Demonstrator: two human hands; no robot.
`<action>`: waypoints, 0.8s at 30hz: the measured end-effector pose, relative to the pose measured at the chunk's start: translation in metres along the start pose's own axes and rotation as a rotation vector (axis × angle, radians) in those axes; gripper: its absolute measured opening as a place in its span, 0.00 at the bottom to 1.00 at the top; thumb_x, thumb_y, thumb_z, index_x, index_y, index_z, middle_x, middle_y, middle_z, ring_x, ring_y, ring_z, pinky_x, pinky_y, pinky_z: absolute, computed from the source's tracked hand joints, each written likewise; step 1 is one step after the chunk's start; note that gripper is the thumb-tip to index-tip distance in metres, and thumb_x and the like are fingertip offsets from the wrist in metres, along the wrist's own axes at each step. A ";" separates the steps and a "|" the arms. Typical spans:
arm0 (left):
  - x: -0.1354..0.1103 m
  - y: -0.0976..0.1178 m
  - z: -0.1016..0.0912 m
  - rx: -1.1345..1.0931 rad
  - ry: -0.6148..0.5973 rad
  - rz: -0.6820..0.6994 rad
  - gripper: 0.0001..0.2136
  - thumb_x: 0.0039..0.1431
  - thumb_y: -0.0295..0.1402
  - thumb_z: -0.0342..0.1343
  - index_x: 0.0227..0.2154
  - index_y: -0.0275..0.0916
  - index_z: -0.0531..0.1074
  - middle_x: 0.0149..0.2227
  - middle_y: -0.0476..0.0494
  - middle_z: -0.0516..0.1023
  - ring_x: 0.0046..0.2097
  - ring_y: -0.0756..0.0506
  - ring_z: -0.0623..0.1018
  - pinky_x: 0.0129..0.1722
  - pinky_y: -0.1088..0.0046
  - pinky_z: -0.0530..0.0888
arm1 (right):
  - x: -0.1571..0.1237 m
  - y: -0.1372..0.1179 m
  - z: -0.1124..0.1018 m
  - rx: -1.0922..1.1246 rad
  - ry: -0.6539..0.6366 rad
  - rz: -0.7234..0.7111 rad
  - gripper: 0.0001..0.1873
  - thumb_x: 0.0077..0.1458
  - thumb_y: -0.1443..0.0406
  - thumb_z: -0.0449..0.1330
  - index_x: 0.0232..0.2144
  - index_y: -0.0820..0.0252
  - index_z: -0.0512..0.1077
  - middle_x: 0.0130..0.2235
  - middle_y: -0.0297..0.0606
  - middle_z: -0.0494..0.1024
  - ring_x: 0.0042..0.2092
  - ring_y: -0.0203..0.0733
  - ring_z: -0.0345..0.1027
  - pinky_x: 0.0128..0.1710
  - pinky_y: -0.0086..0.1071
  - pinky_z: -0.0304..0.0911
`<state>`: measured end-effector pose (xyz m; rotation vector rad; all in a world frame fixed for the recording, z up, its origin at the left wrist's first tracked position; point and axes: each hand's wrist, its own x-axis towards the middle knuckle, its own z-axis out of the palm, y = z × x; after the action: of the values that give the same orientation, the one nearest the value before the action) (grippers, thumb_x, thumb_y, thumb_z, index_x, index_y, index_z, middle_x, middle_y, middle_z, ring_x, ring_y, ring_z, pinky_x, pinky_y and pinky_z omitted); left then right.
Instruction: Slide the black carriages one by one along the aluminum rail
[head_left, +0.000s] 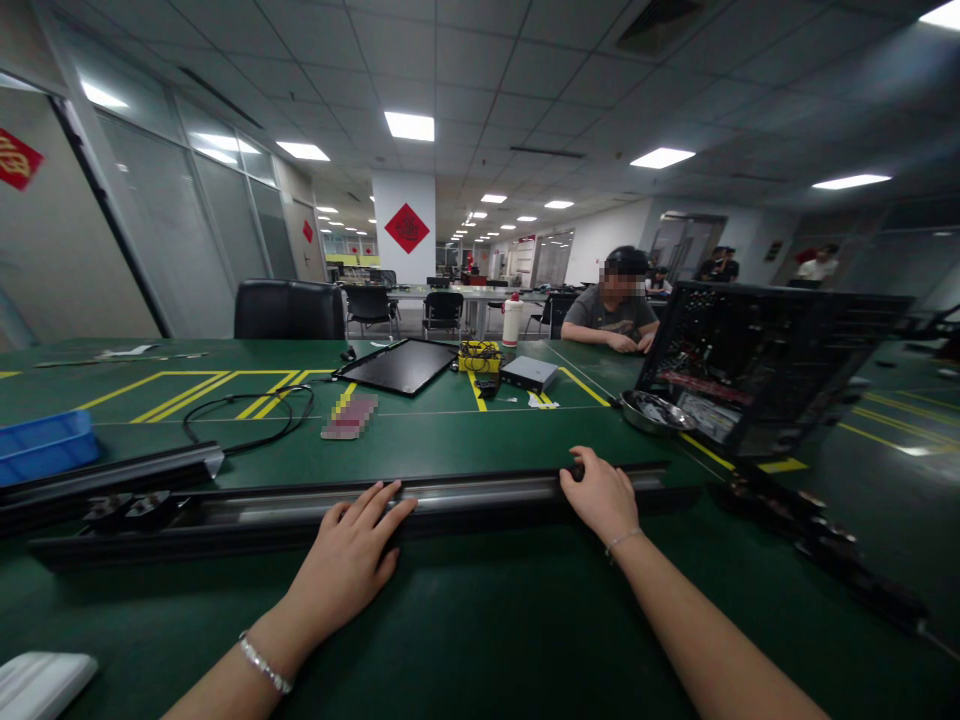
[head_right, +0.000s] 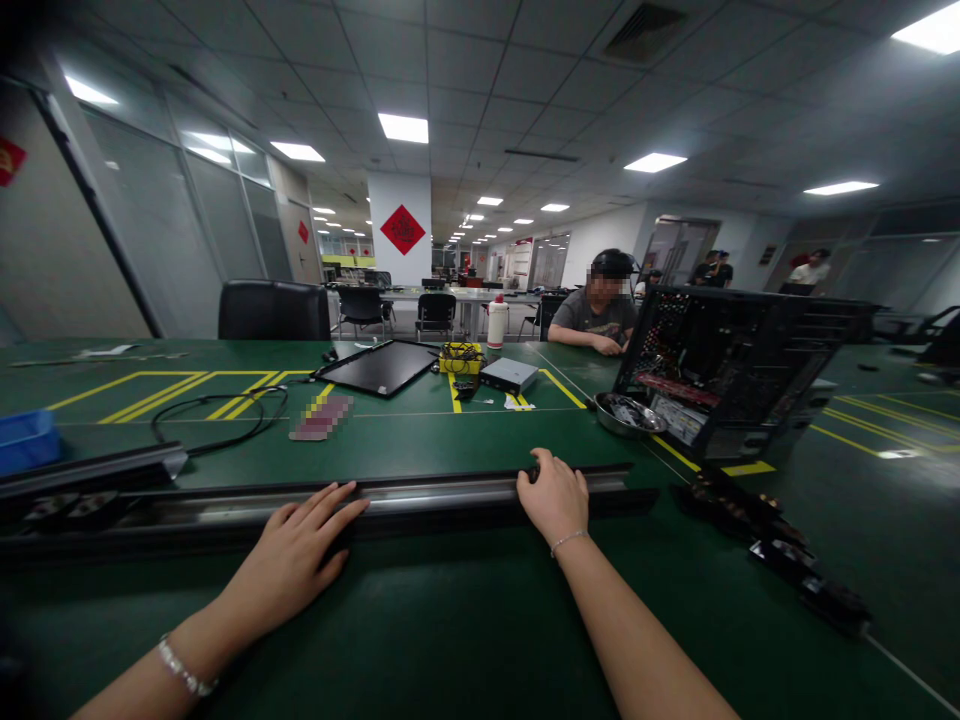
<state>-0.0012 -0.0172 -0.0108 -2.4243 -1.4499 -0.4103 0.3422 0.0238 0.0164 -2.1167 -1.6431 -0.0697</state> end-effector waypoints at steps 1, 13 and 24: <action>0.000 0.000 0.000 0.000 0.001 -0.001 0.26 0.54 0.31 0.48 0.57 0.52 0.57 0.62 0.45 0.58 0.61 0.40 0.60 0.51 0.56 0.62 | 0.000 0.000 0.000 0.002 0.000 0.001 0.20 0.51 0.61 0.51 0.47 0.58 0.64 0.45 0.41 0.74 0.49 0.46 0.65 0.50 0.42 0.52; 0.000 0.002 -0.003 -0.011 0.008 -0.006 0.25 0.53 0.30 0.48 0.56 0.51 0.59 0.61 0.45 0.59 0.60 0.40 0.60 0.51 0.57 0.62 | 0.001 0.005 0.002 -0.023 0.012 0.030 0.21 0.50 0.56 0.51 0.44 0.59 0.67 0.48 0.43 0.72 0.54 0.49 0.60 0.55 0.49 0.45; 0.000 0.002 -0.003 0.000 0.008 0.004 0.25 0.54 0.30 0.47 0.56 0.52 0.57 0.62 0.45 0.58 0.61 0.40 0.60 0.51 0.57 0.62 | 0.003 0.008 -0.001 -0.023 -0.022 0.028 0.19 0.50 0.54 0.50 0.38 0.58 0.70 0.45 0.41 0.73 0.51 0.48 0.61 0.55 0.51 0.43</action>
<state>0.0005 -0.0190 -0.0086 -2.4222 -1.4418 -0.4179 0.3507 0.0243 0.0158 -2.1644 -1.6315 -0.0565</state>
